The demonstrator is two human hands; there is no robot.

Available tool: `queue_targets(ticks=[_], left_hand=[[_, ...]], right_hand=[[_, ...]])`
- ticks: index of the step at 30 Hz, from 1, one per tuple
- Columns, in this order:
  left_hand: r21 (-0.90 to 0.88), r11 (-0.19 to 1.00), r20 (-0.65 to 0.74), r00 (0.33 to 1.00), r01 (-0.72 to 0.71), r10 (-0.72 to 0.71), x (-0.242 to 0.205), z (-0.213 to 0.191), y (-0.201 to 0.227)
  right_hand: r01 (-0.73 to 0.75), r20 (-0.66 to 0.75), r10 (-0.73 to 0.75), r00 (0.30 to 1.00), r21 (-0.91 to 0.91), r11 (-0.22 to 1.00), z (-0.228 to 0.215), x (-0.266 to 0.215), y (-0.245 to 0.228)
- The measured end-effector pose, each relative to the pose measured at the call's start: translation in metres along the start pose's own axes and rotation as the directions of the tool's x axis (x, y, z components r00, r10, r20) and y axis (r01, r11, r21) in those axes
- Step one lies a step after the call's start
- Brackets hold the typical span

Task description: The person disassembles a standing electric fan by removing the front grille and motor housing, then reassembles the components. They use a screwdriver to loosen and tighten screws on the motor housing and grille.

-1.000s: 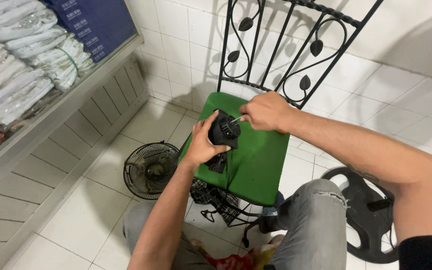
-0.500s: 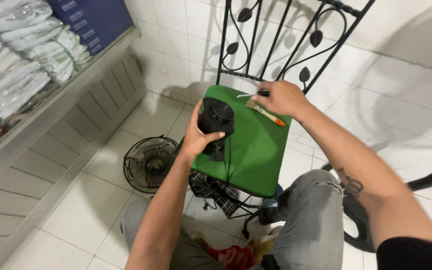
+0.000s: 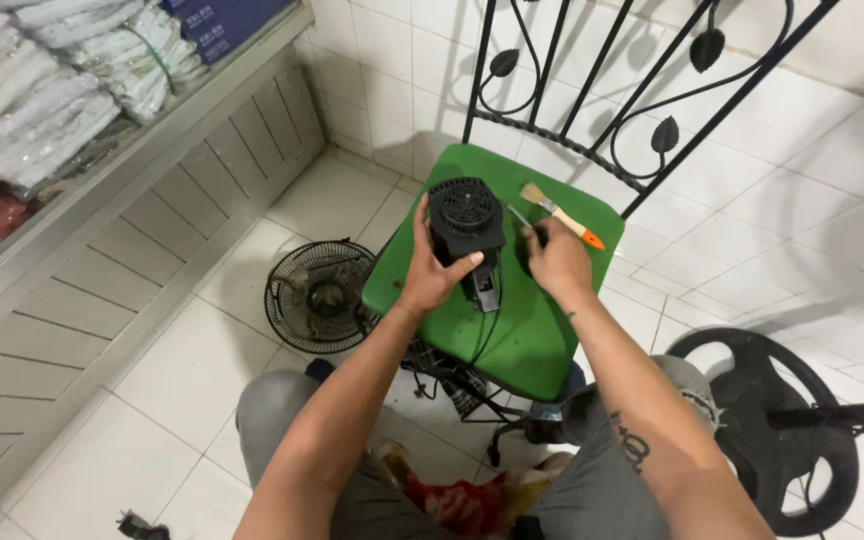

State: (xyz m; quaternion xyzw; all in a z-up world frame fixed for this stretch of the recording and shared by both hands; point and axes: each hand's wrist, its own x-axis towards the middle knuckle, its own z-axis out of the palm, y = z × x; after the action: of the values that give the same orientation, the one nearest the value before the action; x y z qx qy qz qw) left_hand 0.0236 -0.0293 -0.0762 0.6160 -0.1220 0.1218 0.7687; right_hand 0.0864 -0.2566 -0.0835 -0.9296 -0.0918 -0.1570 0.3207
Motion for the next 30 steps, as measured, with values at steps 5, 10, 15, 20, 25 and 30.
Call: queue_targets(ticks=[5,10,15,20,25,30], left_hand=[[-0.001,1.000,0.069,0.998,0.003,-0.003,-0.003,-0.003,-0.002],[0.130,0.988,0.064,0.993,0.085,-0.094,-0.006,-0.001,0.005],[0.265,0.938,-0.124,0.973,0.222,-0.195,-0.014,0.010,0.018],[0.137,0.987,-0.112,0.991,0.086,-0.071,-0.010,0.022,0.027],[0.345,0.922,-0.121,0.983,0.175,-0.142,0.002,0.019,0.030],[0.431,0.868,-0.054,0.967,0.246,-0.248,0.003,0.004,0.025]], right_hand=[[-0.185,0.119,0.142,0.983,0.554,0.812,0.001,0.004,-0.002],[-0.445,0.399,0.223,0.890,0.644,0.622,-0.010,-0.015,-0.030],[-0.438,0.408,0.214,0.888,0.604,0.666,-0.017,-0.019,-0.053],[-0.174,0.162,0.091,0.983,0.625,0.761,-0.007,-0.007,-0.045],[-0.022,0.034,0.000,0.999,0.665,0.747,0.004,0.010,-0.038],[-0.375,0.249,0.282,0.927,0.570,0.731,-0.014,0.016,-0.043]])
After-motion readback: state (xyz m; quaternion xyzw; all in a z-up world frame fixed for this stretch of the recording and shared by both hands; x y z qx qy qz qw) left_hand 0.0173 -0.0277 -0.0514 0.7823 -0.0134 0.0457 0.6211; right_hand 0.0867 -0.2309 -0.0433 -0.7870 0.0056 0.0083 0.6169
